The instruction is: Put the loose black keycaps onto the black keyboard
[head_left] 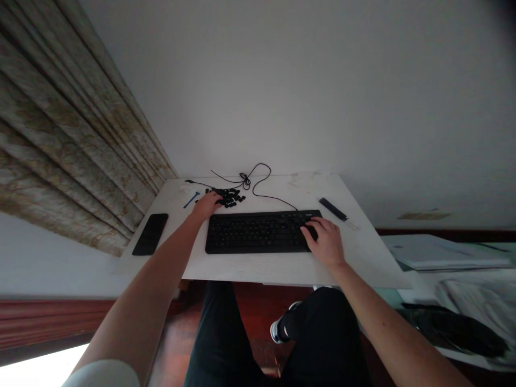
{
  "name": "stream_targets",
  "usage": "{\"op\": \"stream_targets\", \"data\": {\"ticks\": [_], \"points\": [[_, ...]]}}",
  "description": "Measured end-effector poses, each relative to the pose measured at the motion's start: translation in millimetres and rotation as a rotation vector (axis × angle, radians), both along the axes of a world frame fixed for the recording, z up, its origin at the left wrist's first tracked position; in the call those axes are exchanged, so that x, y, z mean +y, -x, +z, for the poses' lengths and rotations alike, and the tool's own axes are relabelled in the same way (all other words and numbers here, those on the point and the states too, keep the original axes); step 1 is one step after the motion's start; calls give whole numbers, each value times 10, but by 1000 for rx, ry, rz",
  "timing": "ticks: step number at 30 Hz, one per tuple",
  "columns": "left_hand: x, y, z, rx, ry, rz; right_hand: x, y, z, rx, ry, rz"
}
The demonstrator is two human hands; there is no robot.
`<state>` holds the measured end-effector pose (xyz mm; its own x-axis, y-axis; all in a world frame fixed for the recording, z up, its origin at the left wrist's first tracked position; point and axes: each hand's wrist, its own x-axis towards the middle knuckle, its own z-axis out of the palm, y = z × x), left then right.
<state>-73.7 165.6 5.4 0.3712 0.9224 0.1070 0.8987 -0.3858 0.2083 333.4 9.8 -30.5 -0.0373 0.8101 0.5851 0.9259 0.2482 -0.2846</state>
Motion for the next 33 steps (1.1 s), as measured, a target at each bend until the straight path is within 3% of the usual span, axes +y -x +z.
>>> {"op": "stream_targets", "data": {"ticks": [9,15,22,27,30,33], "points": [[-54,-172,-22,79,-34,74,1,2,14,4,10,-7],[-30,-19,-147,-93,-211,271,8,0,22,0,8,1],[30,167,-314,-290,-129,306,2,3,39,23,-15,0],[143,214,-341,-326,-172,318,230,395,294,52,78,157],[222,206,-378,-320,-159,288,524,802,433,87,224,328],[303,167,-408,-299,-169,271,863,1181,455,140,359,424]]}}
